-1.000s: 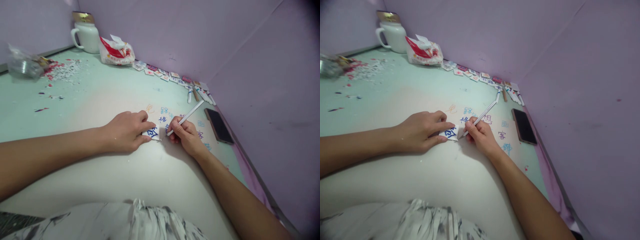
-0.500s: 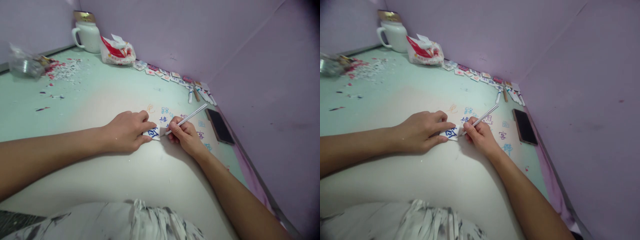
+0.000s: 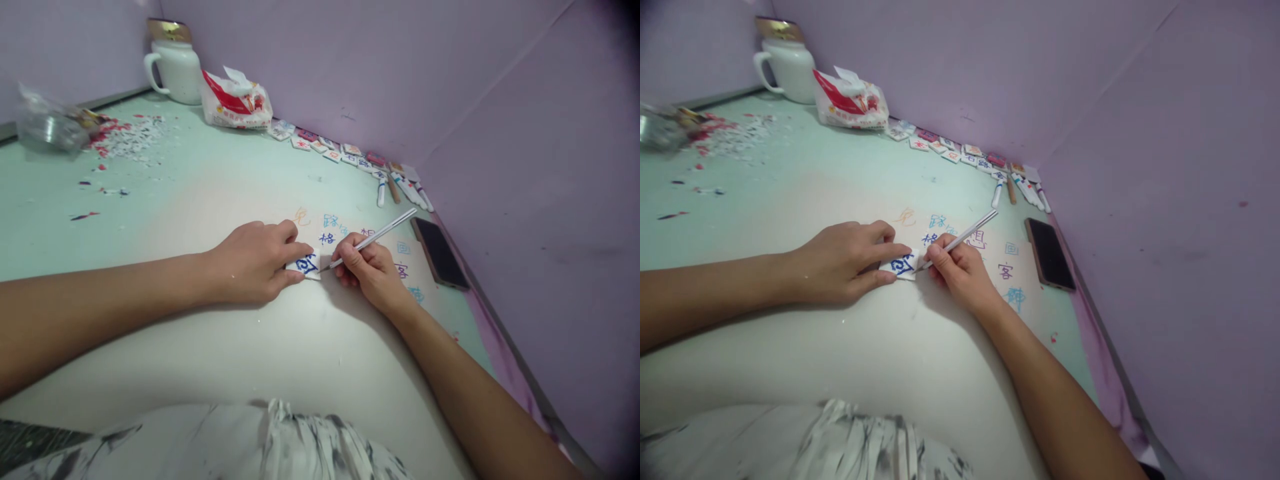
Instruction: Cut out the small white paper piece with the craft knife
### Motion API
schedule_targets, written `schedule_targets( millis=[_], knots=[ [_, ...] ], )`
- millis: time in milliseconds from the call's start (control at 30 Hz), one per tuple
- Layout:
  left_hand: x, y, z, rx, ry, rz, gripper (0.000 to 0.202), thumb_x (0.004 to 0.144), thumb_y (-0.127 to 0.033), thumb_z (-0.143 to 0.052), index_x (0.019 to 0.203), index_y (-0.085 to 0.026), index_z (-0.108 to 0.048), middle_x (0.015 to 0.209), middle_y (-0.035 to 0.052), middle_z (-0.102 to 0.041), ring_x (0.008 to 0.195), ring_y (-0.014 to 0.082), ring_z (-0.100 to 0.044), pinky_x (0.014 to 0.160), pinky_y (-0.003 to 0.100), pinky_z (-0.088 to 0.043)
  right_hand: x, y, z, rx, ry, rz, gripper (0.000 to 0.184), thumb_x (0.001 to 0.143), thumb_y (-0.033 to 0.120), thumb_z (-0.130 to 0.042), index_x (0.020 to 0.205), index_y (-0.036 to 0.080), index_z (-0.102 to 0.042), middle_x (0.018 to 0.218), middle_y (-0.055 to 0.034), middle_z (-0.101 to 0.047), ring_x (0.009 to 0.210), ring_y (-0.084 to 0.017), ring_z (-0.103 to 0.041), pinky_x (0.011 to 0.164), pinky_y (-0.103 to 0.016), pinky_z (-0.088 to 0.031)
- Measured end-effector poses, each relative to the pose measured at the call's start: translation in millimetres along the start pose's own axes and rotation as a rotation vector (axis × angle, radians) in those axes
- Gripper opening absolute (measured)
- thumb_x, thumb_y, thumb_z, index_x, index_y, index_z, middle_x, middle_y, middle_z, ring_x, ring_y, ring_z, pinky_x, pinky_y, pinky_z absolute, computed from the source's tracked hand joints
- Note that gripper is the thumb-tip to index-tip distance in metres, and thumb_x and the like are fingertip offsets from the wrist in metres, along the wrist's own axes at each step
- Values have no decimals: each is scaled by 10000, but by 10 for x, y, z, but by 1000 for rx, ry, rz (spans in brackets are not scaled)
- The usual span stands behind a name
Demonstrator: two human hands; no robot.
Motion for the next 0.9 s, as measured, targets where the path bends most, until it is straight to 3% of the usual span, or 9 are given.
schedule_targets(
  millis=[500, 900],
  knots=[
    [2, -8, 24, -13, 3, 33, 367, 964, -437, -459, 1222, -287, -673, 1069, 67, -623, 702, 188, -586, 630, 326, -370, -54, 1, -38, -159, -23, 4, 516, 904, 678, -530, 690, 208, -526, 548, 34, -526, 469, -97, -472, 469, -251, -338],
    [-2, -6, 20, -12, -12, 28, 373, 970, -445, -456, 1231, -284, -670, 1076, 69, -620, 728, 197, -599, 652, 334, -394, -46, -64, -4, -10, -86, -92, 563, 822, 765, -561, 707, 215, -530, 487, 48, -506, 416, -94, -448, 420, -231, -333]
  ],
)
Point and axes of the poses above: each hand's wrist, its own x-axis towards the middle knuckle, its own z-axis out of the back of the hand, y = z × x, the point moved 9 cm from there along x, towards the middle knuckle
